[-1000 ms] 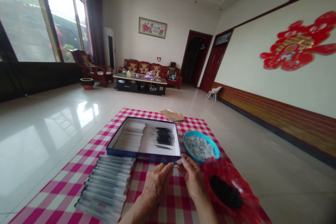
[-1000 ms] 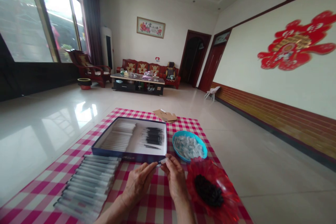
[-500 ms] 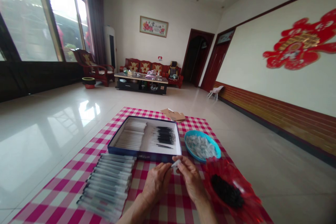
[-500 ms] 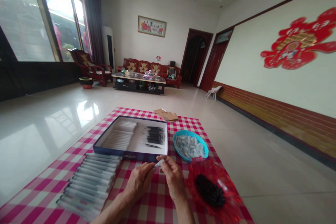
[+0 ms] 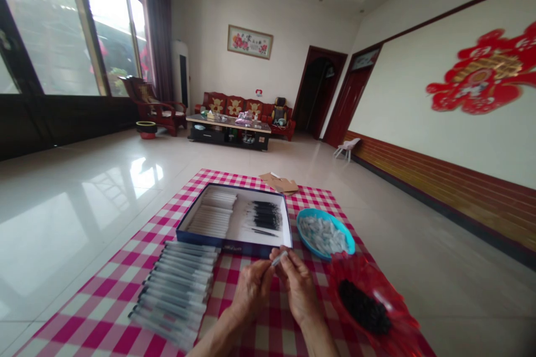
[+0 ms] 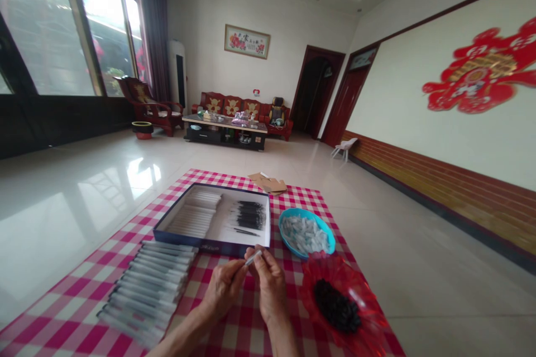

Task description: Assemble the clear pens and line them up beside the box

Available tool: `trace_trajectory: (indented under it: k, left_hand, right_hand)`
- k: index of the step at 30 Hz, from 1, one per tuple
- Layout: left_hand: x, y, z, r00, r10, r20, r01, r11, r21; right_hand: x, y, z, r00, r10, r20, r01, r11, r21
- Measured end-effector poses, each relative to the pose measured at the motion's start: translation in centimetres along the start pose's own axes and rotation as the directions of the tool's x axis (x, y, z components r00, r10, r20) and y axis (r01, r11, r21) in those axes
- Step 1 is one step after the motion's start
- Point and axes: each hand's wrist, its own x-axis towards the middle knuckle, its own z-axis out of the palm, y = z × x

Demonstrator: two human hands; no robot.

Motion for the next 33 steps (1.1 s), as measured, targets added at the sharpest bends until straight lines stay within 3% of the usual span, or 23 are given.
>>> trace_trajectory:
  k: [5,13,23,29,33]
  left_hand:
    - [-0.5,0.4,-0.3,0.998,0.059,-0.024,-0.052,0.973,0.227]
    - [-0.8,0.4,-0.3,0.996,0.088,0.026,-0.088,0.851,0.517]
    - [-1.0,0.6,-0.1,0.998,0.052,0.034,-0.062,0.828,0.557]
    - [-0.4,1.2,-0.2,1.0,0.018,0.015,-0.023,0.84,0.541]
    - [-0.1,2.3,-0.6,1.0,0.002,0.008,-0.006,0.848,0.53]
  right_hand:
    - [0.0,0.6,0.4,0.999,0.021,-0.033,-0.021,1.0,0.014]
    - [0.0,1.4,0.4,0.995,0.015,-0.095,-0.013,1.0,0.025]
    - [0.2,1.8,0.4,0.991,0.045,-0.123,-0.038,0.998,0.058]
    - [0.4,1.7,0.0,0.998,0.006,-0.062,-0.005,1.0,0.016]
    - [0.4,2.7,-0.4,0.985,-0.015,-0.173,0.027,0.997,0.068]
